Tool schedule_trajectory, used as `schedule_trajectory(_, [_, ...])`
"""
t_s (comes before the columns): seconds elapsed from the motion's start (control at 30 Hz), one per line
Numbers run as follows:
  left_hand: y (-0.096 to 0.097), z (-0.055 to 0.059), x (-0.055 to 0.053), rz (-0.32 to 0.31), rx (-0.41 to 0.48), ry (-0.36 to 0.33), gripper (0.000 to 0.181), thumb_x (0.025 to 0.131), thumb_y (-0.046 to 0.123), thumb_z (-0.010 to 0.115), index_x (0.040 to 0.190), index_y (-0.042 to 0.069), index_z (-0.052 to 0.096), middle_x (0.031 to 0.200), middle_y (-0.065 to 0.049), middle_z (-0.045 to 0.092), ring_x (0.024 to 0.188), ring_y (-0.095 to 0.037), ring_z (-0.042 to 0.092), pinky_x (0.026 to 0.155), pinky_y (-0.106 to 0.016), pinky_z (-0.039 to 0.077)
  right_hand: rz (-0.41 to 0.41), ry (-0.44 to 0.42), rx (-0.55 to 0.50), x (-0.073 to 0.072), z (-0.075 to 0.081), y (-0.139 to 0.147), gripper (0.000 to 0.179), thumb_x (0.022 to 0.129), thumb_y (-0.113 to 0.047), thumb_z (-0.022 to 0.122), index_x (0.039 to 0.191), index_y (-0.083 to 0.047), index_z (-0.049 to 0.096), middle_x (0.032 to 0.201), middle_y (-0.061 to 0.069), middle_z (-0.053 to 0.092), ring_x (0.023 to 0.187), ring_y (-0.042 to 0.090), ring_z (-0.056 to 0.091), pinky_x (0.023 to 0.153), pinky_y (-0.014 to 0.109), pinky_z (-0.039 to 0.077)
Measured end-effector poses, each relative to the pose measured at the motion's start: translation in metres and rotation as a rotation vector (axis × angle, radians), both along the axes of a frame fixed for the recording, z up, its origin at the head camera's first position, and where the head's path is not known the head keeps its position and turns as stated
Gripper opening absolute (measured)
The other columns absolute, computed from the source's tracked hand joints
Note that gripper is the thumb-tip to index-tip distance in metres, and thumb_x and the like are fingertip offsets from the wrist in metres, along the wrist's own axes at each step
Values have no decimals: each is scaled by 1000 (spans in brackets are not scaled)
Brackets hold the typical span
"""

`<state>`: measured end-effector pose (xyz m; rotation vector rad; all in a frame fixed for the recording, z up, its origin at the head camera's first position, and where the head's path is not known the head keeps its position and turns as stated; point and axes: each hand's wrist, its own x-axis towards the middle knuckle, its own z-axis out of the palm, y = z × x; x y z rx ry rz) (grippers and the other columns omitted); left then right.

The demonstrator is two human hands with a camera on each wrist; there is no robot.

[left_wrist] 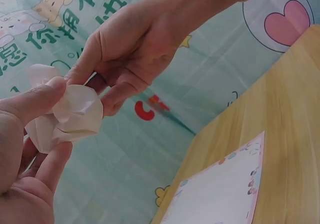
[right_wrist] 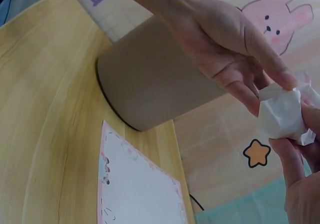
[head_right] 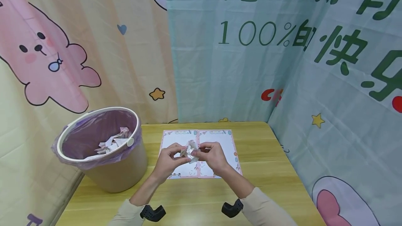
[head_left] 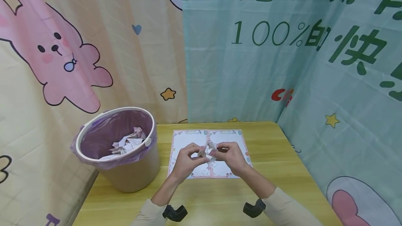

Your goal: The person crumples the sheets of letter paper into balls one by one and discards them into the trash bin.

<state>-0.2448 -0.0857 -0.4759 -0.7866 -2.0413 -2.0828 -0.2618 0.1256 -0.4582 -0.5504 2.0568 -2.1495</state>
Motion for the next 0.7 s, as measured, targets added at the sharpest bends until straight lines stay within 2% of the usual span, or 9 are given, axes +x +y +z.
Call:
schedule_trajectory(0.1, [0,5,1,39,-48,-1,26,84,2,86,108,-3,77,97,-15,64,97,-25,67,85,-37,60,55,16,1,0,0,3,25,94,3,73,113,19,68,104,19,71,95,27,73,81,44,61])
schedule_trajectory(0.23, [-1,11,2,21,-86,-20,22,84,0,85,105,-3,78,95,-16,64,99,-30,67,83,-37,60,155,73,19,-2,-1,11,25,97,2,70,117,16,69,108,21,71,97,27,74,84,44,60])
schedule_trajectory(0.33, [-2,13,2,-2,-77,-30,19,85,-3,82,103,-5,78,92,-15,64,97,-30,66,82,-37,61,197,115,17,-4,-1,14,24,96,2,70,116,15,70,106,19,73,96,27,74,83,43,61])
schedule_trajectory(0.5, [-2,11,-1,-19,-38,11,15,85,-9,80,99,-7,78,85,-11,67,89,-26,66,74,-33,62,194,162,-23,-2,-4,12,20,94,6,71,112,16,71,99,15,76,90,25,74,79,40,62])
schedule_trajectory(0.6, [-3,9,-3,-4,-32,39,13,84,-10,80,96,-8,79,84,-12,69,87,-23,67,72,-29,60,167,168,-24,-1,-5,9,19,94,7,70,111,17,71,99,15,76,89,24,74,79,39,62])
schedule_trajectory(0.7, [-4,9,-4,19,-23,34,13,83,-9,81,97,-7,79,85,-14,70,87,-19,65,74,-27,58,131,167,-1,-1,-2,7,19,94,6,71,111,15,72,101,18,75,90,24,74,80,39,62])
